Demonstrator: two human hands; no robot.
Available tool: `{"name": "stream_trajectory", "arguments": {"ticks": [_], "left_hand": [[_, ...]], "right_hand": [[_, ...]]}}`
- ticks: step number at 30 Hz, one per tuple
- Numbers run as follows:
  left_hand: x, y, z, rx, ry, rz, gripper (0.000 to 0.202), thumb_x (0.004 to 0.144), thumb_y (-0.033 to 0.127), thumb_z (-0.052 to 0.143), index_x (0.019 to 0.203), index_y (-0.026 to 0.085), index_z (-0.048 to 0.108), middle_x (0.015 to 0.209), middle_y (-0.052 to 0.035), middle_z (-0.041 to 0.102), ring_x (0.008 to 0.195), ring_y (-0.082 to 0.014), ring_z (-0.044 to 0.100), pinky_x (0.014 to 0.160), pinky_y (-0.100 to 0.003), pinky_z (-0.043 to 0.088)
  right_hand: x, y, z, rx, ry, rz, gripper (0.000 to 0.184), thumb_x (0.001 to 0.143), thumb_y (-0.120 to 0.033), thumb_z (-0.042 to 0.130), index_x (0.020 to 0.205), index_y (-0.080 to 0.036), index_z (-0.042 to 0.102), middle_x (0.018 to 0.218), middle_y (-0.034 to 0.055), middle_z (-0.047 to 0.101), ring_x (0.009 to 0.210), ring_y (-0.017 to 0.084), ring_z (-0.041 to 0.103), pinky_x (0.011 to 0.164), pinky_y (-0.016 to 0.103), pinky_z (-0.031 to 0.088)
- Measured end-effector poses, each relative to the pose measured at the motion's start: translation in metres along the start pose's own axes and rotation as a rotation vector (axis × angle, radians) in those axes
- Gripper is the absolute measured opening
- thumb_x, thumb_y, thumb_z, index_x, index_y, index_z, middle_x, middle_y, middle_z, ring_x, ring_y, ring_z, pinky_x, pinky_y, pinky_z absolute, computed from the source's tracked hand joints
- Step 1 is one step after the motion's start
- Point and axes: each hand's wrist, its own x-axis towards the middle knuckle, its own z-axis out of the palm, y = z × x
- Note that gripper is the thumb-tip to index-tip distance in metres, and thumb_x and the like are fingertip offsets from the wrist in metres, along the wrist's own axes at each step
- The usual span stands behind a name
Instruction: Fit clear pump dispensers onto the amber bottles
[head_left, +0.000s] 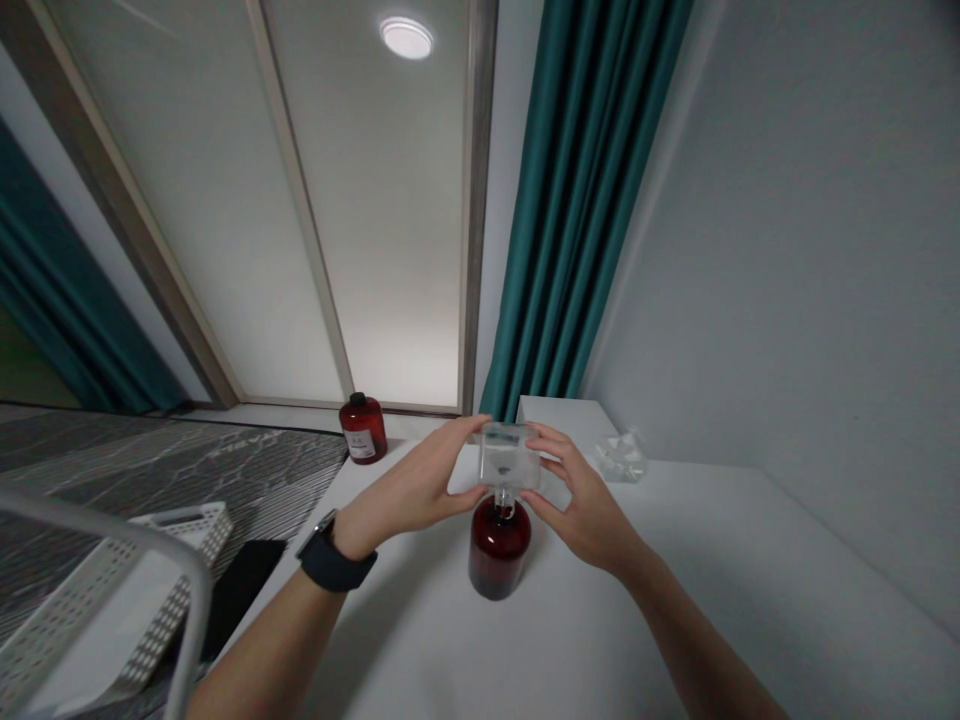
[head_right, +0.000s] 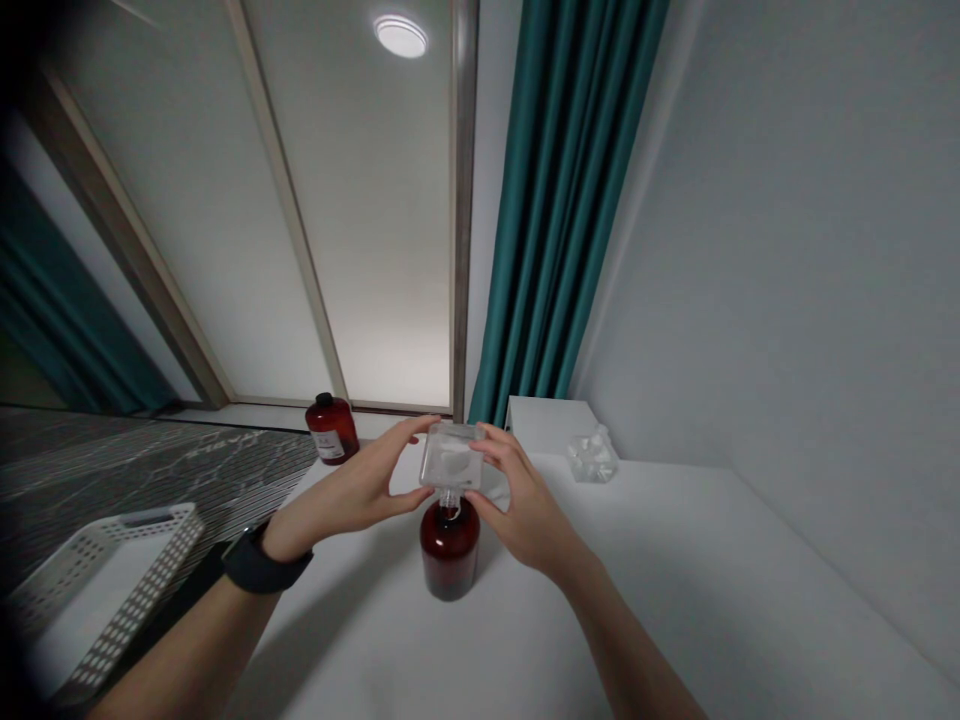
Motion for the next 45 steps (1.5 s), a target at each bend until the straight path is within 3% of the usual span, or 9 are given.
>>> {"name": "stream_trajectory", "arguments": {"ticks": [22,45], "left_hand": [[0.0016,0.0038,-0.0032,0.013,0.005,-0.004,0.07,0.088,0.026,0.065,0.148,0.022,0.029,0.15,-0.0145,0.045,0.139,-0.0304,0.045,0.116,-0.052,0.04],[0.002,0.0053,-0.003,0.044,0.037,0.035,0.069,0.088,0.023,0.065,0.146,0.021,0.029,0.147,-0.0163,0.047,0.137,-0.0304,0.047,0.114,-0.053,0.043]], "right_hand": [[-0.0001,-0.0047,0.0017,-0.062,0.052,-0.062,0.048,0.09,-0.016,0.061,0.132,-0.033,0.046,0.153,0.009,0.042,0.143,0.027,0.041,0.116,0.056,0.04],[0.0002,0.0005,0.0044,-0.087,0.07,-0.134,0.054,0.088,-0.009,0.058,0.135,-0.031,0.042,0.155,0.0118,0.039,0.145,0.028,0.038,0.113,0.056,0.044]]}}
